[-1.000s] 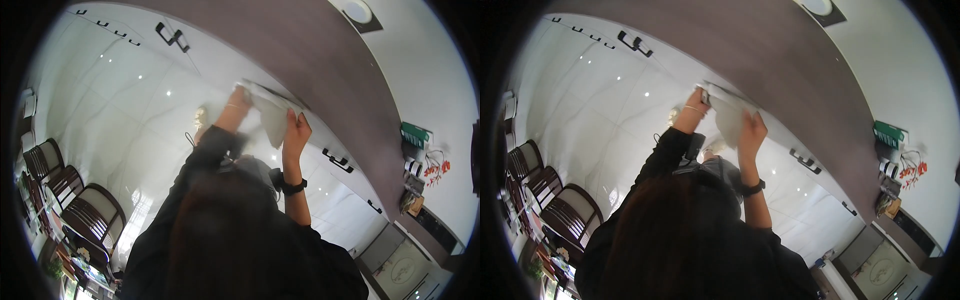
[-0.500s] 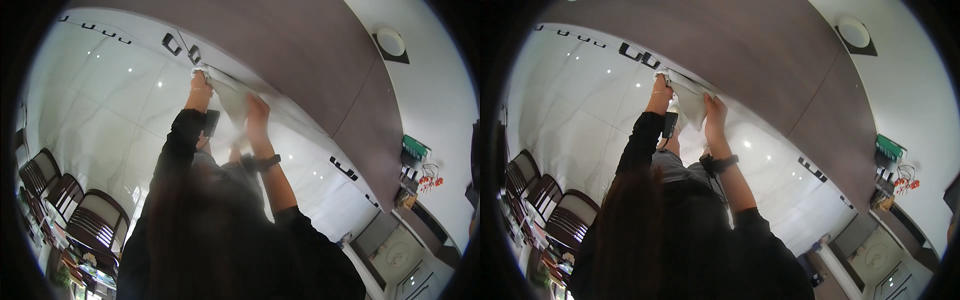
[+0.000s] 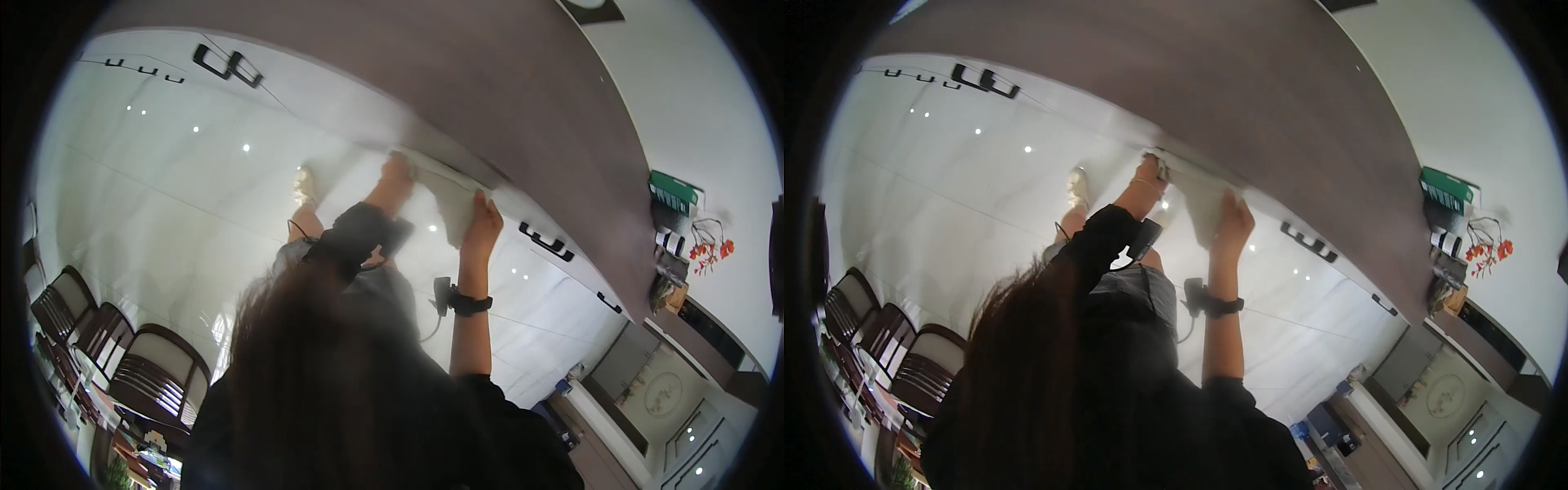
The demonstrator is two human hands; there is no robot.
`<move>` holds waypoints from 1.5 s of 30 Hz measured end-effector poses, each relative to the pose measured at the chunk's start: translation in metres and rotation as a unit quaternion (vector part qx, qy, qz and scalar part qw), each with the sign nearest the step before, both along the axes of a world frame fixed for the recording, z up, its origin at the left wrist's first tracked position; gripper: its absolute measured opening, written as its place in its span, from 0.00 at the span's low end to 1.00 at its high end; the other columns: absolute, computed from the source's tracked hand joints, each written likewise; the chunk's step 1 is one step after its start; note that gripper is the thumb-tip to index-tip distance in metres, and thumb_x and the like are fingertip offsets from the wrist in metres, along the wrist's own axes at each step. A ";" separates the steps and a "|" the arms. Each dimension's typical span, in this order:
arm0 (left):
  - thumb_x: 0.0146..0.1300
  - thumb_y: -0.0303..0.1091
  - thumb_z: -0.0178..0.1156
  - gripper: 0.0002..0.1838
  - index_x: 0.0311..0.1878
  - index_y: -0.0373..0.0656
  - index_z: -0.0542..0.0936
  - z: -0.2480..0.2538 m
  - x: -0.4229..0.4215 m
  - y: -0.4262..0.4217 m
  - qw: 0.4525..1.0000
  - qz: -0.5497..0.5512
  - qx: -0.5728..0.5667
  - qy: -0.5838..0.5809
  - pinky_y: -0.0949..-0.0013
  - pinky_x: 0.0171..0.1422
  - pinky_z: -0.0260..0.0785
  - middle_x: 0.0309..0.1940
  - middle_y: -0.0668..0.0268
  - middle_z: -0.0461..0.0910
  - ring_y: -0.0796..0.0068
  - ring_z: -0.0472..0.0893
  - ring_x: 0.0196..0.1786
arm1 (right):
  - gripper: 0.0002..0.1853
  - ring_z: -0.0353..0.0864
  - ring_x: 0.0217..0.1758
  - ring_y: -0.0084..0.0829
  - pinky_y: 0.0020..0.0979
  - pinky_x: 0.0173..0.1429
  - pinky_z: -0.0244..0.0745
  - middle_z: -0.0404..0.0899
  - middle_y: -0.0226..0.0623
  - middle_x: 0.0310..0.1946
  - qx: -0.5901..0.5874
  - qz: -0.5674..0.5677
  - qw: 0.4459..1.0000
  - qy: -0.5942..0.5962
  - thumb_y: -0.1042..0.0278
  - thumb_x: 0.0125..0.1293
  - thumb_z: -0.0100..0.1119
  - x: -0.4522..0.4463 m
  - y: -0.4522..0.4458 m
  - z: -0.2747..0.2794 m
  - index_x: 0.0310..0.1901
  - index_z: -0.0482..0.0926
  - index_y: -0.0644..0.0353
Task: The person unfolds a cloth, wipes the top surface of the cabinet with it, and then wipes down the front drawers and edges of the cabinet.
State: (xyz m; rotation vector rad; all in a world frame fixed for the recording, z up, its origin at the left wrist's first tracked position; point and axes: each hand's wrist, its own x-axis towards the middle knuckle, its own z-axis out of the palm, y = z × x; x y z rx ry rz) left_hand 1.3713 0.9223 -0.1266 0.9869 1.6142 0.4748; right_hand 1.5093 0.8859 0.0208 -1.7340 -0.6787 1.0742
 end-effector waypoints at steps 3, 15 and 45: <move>0.63 0.42 0.56 0.19 0.52 0.42 0.71 0.018 0.101 -0.010 0.860 0.298 -0.159 -0.383 0.58 0.47 0.73 0.47 0.53 0.77 0.59 0.78 0.51 | 0.11 0.76 0.32 0.25 0.26 0.37 0.72 0.80 0.35 0.32 0.015 -0.089 0.996 -0.013 0.65 0.66 0.59 0.082 -0.021 0.020 0.36 0.79 0.67; 0.62 0.43 0.56 0.17 0.49 0.42 0.74 0.035 0.134 -0.022 0.742 0.354 -0.222 -0.524 0.62 0.48 0.72 0.46 0.56 0.78 0.61 0.78 0.49 | 0.17 0.65 0.23 0.17 0.22 0.27 0.60 0.73 0.27 0.20 0.053 0.023 0.980 -0.192 0.62 0.66 0.59 0.130 -0.034 0.051 0.24 0.74 0.65; 0.56 0.26 0.55 0.12 0.44 0.36 0.76 -0.002 -0.080 0.030 0.924 0.363 -0.041 -0.109 0.64 0.44 0.72 0.37 0.57 0.79 0.63 0.79 0.39 | 0.15 0.78 0.27 0.24 0.23 0.31 0.73 0.81 0.33 0.29 0.016 0.218 0.958 -0.186 0.61 0.68 0.55 -0.015 0.018 -0.087 0.44 0.79 0.66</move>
